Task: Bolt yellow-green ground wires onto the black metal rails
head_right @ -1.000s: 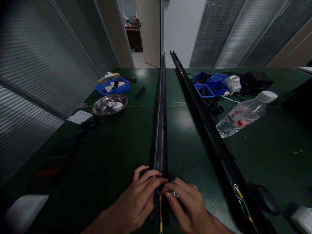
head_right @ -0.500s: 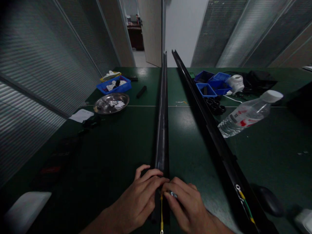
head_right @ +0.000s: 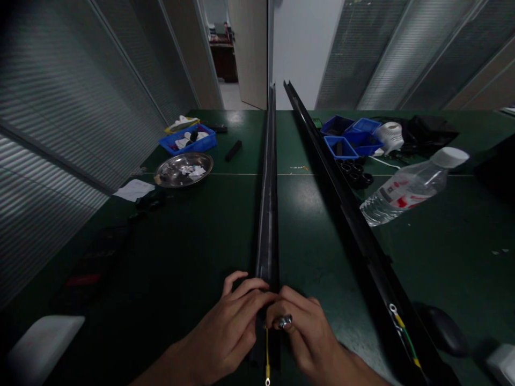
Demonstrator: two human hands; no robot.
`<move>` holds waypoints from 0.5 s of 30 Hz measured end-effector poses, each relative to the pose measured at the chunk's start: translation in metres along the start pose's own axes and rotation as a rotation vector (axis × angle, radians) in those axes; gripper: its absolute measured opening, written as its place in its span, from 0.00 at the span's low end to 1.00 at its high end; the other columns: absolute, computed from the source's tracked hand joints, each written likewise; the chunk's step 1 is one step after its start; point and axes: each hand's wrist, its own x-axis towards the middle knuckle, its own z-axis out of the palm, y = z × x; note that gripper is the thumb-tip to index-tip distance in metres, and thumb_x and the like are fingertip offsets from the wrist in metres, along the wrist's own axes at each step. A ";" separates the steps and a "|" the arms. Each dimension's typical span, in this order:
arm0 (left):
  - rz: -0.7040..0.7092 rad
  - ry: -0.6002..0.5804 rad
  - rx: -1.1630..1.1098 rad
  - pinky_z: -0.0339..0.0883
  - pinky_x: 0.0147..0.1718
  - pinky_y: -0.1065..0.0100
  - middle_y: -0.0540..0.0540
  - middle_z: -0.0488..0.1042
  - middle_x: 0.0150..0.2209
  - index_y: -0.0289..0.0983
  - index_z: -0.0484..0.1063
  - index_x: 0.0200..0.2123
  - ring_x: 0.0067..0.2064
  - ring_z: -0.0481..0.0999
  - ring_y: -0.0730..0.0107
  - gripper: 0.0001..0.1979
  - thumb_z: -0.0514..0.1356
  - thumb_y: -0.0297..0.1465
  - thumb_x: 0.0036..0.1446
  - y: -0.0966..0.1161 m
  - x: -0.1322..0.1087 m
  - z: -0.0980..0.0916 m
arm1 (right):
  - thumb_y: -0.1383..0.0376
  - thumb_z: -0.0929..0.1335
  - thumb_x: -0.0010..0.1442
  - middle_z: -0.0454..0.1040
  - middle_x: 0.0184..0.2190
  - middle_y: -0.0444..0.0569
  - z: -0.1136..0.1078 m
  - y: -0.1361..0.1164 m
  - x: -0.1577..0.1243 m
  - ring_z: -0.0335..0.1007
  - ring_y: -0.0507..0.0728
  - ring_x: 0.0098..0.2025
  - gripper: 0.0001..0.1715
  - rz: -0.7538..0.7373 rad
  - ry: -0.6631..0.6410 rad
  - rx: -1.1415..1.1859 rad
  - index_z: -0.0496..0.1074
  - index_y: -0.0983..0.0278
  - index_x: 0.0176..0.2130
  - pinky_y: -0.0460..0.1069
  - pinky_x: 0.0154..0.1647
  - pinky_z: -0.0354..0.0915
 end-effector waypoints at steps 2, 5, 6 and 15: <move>-0.002 0.002 -0.005 0.45 0.67 0.47 0.44 0.75 0.55 0.38 0.63 0.60 0.62 0.68 0.59 0.24 0.50 0.19 0.62 -0.001 0.000 0.001 | 0.61 0.54 0.77 0.69 0.30 0.46 -0.001 -0.001 0.002 0.66 0.54 0.30 0.21 0.007 -0.004 0.020 0.70 0.61 0.39 0.48 0.30 0.60; -0.004 0.000 -0.008 0.45 0.67 0.47 0.44 0.74 0.57 0.38 0.62 0.61 0.62 0.67 0.59 0.25 0.50 0.20 0.62 -0.001 -0.001 0.001 | 0.61 0.56 0.76 0.69 0.29 0.46 -0.003 -0.006 0.003 0.68 0.53 0.29 0.20 0.012 0.037 0.031 0.71 0.61 0.38 0.48 0.29 0.60; -0.005 -0.001 -0.009 0.45 0.67 0.47 0.43 0.74 0.57 0.38 0.62 0.61 0.62 0.67 0.59 0.25 0.50 0.20 0.62 -0.001 -0.001 0.001 | 0.63 0.57 0.76 0.70 0.30 0.46 -0.003 -0.008 0.003 0.68 0.53 0.29 0.18 0.014 0.060 0.029 0.71 0.61 0.39 0.48 0.29 0.60; -0.014 -0.022 0.024 0.48 0.67 0.48 0.43 0.76 0.53 0.38 0.65 0.56 0.61 0.69 0.59 0.20 0.50 0.19 0.63 0.000 -0.002 -0.001 | 0.72 0.62 0.70 0.76 0.32 0.48 -0.003 -0.016 0.006 0.75 0.54 0.32 0.12 0.040 0.125 -0.020 0.73 0.62 0.45 0.47 0.32 0.67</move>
